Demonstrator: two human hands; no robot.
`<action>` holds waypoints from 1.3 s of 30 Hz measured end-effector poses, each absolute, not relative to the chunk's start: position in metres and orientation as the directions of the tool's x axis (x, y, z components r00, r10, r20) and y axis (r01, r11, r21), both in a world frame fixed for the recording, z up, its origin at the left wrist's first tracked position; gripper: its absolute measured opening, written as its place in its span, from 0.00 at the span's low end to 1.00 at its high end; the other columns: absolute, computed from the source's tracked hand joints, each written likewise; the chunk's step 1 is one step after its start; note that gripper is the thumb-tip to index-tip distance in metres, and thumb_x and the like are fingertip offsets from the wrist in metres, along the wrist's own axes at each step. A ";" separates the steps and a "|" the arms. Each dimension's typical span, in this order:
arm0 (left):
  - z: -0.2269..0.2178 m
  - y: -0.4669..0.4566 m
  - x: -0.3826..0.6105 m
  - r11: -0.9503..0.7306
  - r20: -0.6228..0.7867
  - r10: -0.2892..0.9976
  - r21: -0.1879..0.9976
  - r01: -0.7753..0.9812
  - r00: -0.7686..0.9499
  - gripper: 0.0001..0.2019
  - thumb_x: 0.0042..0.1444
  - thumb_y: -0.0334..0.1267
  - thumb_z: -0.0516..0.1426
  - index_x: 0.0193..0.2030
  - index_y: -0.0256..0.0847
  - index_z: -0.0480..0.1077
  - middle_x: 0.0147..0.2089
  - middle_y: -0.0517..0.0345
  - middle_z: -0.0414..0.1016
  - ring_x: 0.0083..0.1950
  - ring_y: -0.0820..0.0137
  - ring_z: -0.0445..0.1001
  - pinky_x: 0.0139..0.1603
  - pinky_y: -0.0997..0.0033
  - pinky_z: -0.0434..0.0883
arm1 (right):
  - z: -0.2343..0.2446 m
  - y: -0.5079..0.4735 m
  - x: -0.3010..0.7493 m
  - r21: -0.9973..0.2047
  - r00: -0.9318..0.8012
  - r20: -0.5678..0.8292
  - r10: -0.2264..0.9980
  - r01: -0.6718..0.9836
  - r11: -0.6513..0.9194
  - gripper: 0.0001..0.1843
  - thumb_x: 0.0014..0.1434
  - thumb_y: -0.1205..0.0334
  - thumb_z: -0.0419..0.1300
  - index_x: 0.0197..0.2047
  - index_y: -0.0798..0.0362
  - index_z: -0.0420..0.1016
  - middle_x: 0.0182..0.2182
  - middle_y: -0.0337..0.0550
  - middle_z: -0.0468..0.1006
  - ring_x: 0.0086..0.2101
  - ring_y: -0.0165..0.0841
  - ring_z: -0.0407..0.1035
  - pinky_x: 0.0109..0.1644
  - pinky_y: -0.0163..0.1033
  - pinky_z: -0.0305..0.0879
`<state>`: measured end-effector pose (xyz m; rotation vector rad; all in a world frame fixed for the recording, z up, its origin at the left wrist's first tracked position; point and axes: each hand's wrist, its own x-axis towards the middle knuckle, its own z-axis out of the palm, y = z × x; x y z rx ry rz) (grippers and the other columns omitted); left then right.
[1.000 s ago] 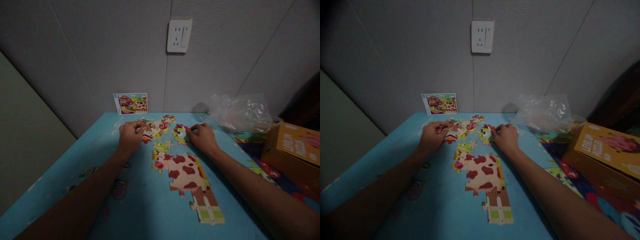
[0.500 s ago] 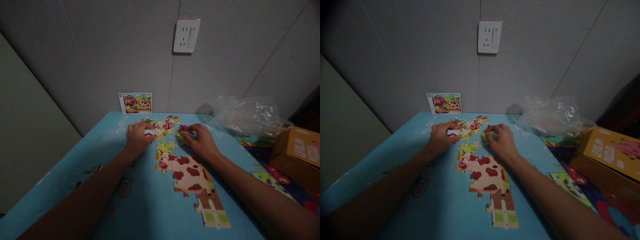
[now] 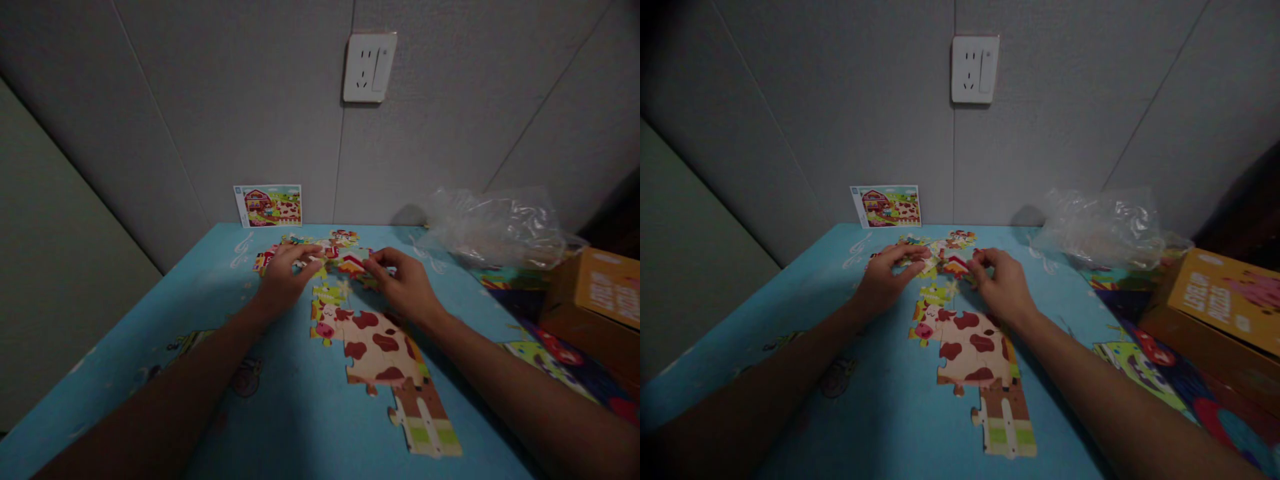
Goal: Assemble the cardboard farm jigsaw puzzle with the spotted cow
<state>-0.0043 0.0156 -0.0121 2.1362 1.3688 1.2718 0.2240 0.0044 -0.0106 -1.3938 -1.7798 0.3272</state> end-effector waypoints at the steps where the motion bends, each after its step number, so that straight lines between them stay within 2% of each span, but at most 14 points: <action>1: -0.014 0.019 -0.007 -0.480 0.537 0.835 0.599 0.642 0.123 0.13 0.57 0.38 0.57 0.47 0.41 0.76 0.48 0.54 0.79 0.52 0.62 0.72 0.59 0.59 0.63 | -0.011 0.010 0.230 -0.631 0.030 0.448 0.893 0.719 0.292 0.12 0.58 0.55 0.55 0.31 0.53 0.73 0.30 0.46 0.77 0.34 0.38 0.69 0.39 0.42 0.61; 4: -0.022 0.028 -0.014 -0.419 0.503 0.851 0.477 0.773 0.151 0.16 0.56 0.39 0.58 0.51 0.41 0.74 0.54 0.51 0.76 0.57 0.59 0.69 0.62 0.55 0.57 | -0.013 0.021 0.246 -0.530 0.143 0.416 0.898 0.841 0.112 0.14 0.58 0.55 0.55 0.31 0.55 0.76 0.31 0.52 0.77 0.34 0.42 0.69 0.38 0.44 0.60; 8: -0.032 0.028 -0.017 -0.373 0.395 0.893 0.387 0.843 0.214 0.17 0.53 0.43 0.59 0.51 0.46 0.75 0.60 0.55 0.72 0.61 0.52 0.61 0.62 0.47 0.52 | -0.017 0.025 0.252 -0.365 0.158 0.343 0.926 0.931 -0.024 0.17 0.58 0.55 0.54 0.34 0.56 0.80 0.38 0.61 0.76 0.40 0.50 0.69 0.41 0.49 0.60; 12: -0.031 0.025 -0.016 -0.336 0.360 0.911 0.371 0.866 0.199 0.16 0.53 0.44 0.59 0.49 0.48 0.77 0.59 0.58 0.72 0.59 0.47 0.58 0.59 0.43 0.52 | -0.018 0.022 0.248 -0.334 0.190 0.322 0.927 0.939 -0.077 0.17 0.56 0.51 0.59 0.40 0.54 0.80 0.42 0.62 0.74 0.44 0.54 0.68 0.43 0.52 0.62; 15: -0.026 0.026 -0.016 -0.338 0.363 0.910 0.376 0.863 0.199 0.13 0.53 0.43 0.60 0.44 0.48 0.78 0.56 0.58 0.75 0.57 0.49 0.60 0.57 0.46 0.54 | -0.017 0.020 0.245 -0.358 0.176 0.352 0.920 0.933 -0.041 0.16 0.56 0.52 0.59 0.42 0.53 0.79 0.42 0.59 0.73 0.45 0.52 0.68 0.46 0.53 0.62; 19: -0.025 0.027 -0.016 -0.343 0.363 0.909 0.373 0.862 0.204 0.10 0.53 0.43 0.60 0.40 0.47 0.79 0.54 0.58 0.76 0.56 0.51 0.61 0.57 0.47 0.55 | -0.015 0.017 0.239 -0.409 0.087 0.446 0.891 0.905 0.116 0.12 0.56 0.57 0.58 0.39 0.53 0.79 0.40 0.54 0.73 0.45 0.47 0.67 0.50 0.50 0.61; 23: -0.027 0.025 -0.016 -0.332 0.328 0.920 0.350 0.876 0.217 0.12 0.52 0.44 0.60 0.43 0.45 0.76 0.57 0.57 0.74 0.59 0.51 0.59 0.60 0.46 0.53 | -0.015 0.012 0.230 -0.431 0.010 0.494 0.869 0.871 0.235 0.10 0.55 0.58 0.59 0.36 0.54 0.78 0.38 0.52 0.73 0.43 0.45 0.67 0.49 0.48 0.61; 29: -0.025 0.026 -0.012 -0.383 0.327 0.900 0.283 0.879 0.287 0.16 0.56 0.47 0.58 0.49 0.45 0.71 0.55 0.53 0.74 0.61 0.52 0.58 0.57 0.46 0.56 | -0.016 0.008 0.223 -0.463 -0.040 0.450 0.892 0.844 0.272 0.08 0.54 0.61 0.58 0.34 0.54 0.78 0.38 0.51 0.73 0.41 0.42 0.67 0.48 0.47 0.62; 36: -0.025 0.030 -0.010 -0.461 0.428 0.848 0.304 0.834 0.312 0.15 0.54 0.42 0.61 0.48 0.43 0.74 0.52 0.51 0.75 0.56 0.55 0.64 0.58 0.49 0.58 | -0.015 0.005 0.219 -0.452 -0.089 0.479 0.873 0.828 0.332 0.09 0.55 0.62 0.56 0.32 0.54 0.77 0.36 0.51 0.74 0.39 0.42 0.67 0.46 0.48 0.62; 39: -0.021 0.025 -0.007 -0.583 0.552 0.758 0.336 0.740 0.347 0.17 0.52 0.37 0.62 0.49 0.40 0.73 0.50 0.52 0.76 0.54 0.59 0.67 0.59 0.53 0.59 | -0.011 0.002 0.219 -0.536 -0.083 0.484 0.871 0.759 0.370 0.09 0.57 0.59 0.57 0.33 0.55 0.76 0.34 0.50 0.75 0.37 0.39 0.68 0.44 0.46 0.63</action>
